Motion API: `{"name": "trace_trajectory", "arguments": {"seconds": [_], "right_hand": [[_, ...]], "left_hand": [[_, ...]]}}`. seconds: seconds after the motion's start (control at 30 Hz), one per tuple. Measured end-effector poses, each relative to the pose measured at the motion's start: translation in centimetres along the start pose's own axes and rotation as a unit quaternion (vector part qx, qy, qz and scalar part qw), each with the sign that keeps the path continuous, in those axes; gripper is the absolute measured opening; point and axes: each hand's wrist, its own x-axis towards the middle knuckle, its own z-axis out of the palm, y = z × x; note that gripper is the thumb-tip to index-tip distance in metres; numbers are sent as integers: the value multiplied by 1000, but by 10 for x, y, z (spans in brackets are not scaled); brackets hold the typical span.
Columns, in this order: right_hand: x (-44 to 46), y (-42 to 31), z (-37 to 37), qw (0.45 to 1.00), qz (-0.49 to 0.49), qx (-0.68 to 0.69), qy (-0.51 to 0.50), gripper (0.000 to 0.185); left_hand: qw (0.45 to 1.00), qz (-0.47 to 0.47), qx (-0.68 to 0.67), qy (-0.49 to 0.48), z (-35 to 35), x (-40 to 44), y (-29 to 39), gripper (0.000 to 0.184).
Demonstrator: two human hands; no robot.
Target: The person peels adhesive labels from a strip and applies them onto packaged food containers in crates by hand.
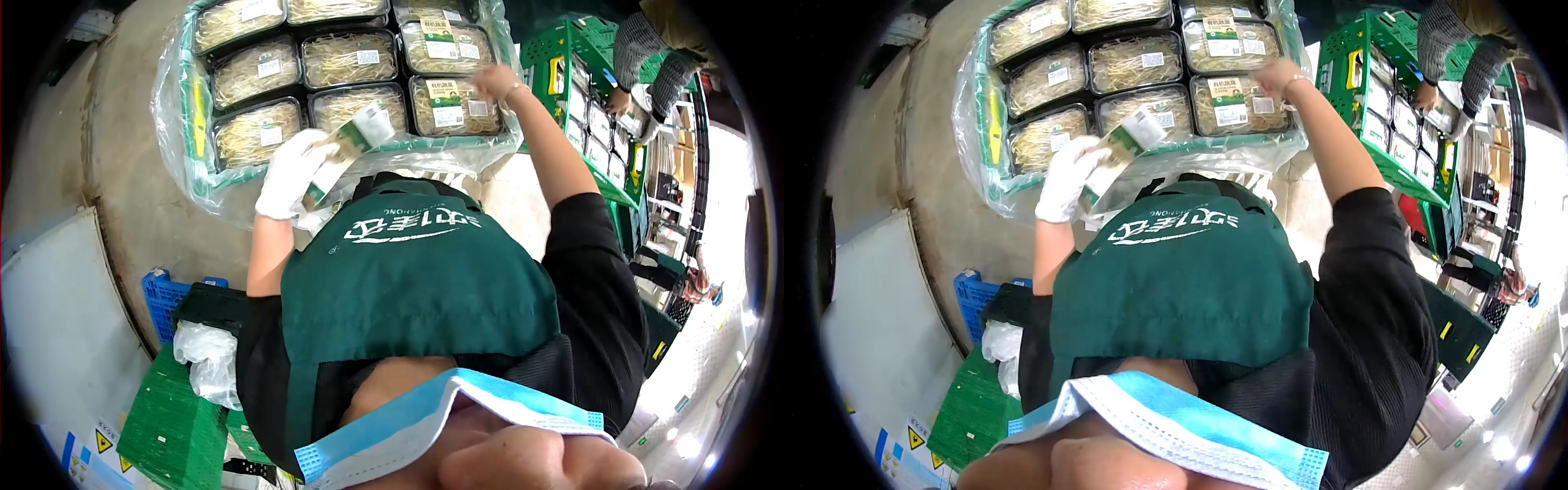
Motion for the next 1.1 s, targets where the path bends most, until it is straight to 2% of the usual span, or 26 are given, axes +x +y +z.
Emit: {"name": "trace_trajectory", "arguments": {"seconds": [0.03, 0.07, 0.1, 0.13, 0.17, 0.2, 0.3, 0.33, 0.37, 0.4, 0.43, 0.47, 0.5, 0.53, 0.6, 0.63, 0.67, 0.7, 0.73, 0.77, 0.8, 0.83, 0.87, 0.93, 1.0, 1.1], "right_hand": [[19, -4, -1, 982, 6, 153, 109, 27], [40, -10, -1, 929, 10, 302, 212, 26], [70, -9, -4, 938, 26, 276, 207, 27], [94, -9, -7, 946, 43, 251, 202, 29], [91, -28, -17, 964, 116, 181, 159, 31], [114, -23, -9, 950, 141, 192, 204, 35], [109, -47, -20, 960, 164, 152, 170, 33], [106, -49, -22, 981, 95, 104, 133, 32], [96, -55, -26, 994, 26, 56, 95, 31], [79, -60, -26, 988, 17, 133, 73, 27], [62, -62, -24, 982, -80, 160, 63, 25], [23, -77, -31, 972, -189, 116, 83, 22], [-9, -83, -42, 969, -184, 160, -38, 21], [-36, -80, -53, 928, -315, 196, -19, 19], [-34, -61, -57, 831, -261, 487, -60, 18], [-18, -47, -58, 868, -204, 453, -26, 16], [5, -36, -58, 898, -146, 415, 7, 15], [17, -36, -54, 909, -147, 391, 19, 15], [40, -29, -40, 937, -157, 306, 56, 18], [62, -25, -24, 954, -144, 236, 113, 19], [76, -23, -12, 963, -130, 164, 170, 21], [78, -26, -6, 960, -113, 136, 217, 30], [73, -27, -1, 957, -118, 83, 253, 45], [52, -27, 0, 905, -235, -73, 348, 58], [44, -21, 6, 876, -327, -185, 302, 65], [41, -37, -9, 896, -239, -282, 245, 64]], "left_hand": [[993, 98, 55, -19, 6, 17, 0, 19], [969, 159, 186, -19, 13, 34, 9, 22], [951, 232, 203, -9, 29, 50, 21, 20], [916, 257, 306, -23, 39, 67, 33, 16], [911, 214, 348, -62, 51, 83, 43, 12], [877, 227, 412, -95, 62, 106, 40, 6], [818, 310, 472, -108, 89, 149, 25, 5], [812, 321, 475, -107, 94, 157, 20, 7], [852, 261, 438, -122, 97, 165, 18, 7], [853, 258, 438, -122, 100, 171, 16, 7], [835, 190, 489, -164, 104, 171, 29, 17], [812, 120, 535, -203, 105, 173, 37, 28], [879, 192, 413, -141, 110, 182, 8, 26], [912, 277, 289, -93, 114, 192, -20, 24], [938, 135, 300, -107, 116, 177, 20, 36], [980, 29, 144, -134, 111, 165, 32, 41], [985, -76, -19, -154, 101, 153, 37, 46], [978, 29, 106, -178, 87, 143, 28, 53], [980, -20, -53, -190, 73, 126, 25, 51], [989, 38, -40, -138, 63, 107, 29, 42], [991, 35, -9, -129, 46, 86, 33, 34], [992, -66, -47, -94, 38, 58, 49, 27], [985, -126, -105, -47, 32, 34, 45, 29], [976, -46, -191, 89, 23, -5, 23, 39], [959, -27, -215, 185, 29, -21, 30, 43], [961, 4, -97, 260, 34, -24, 30, 44]]}}
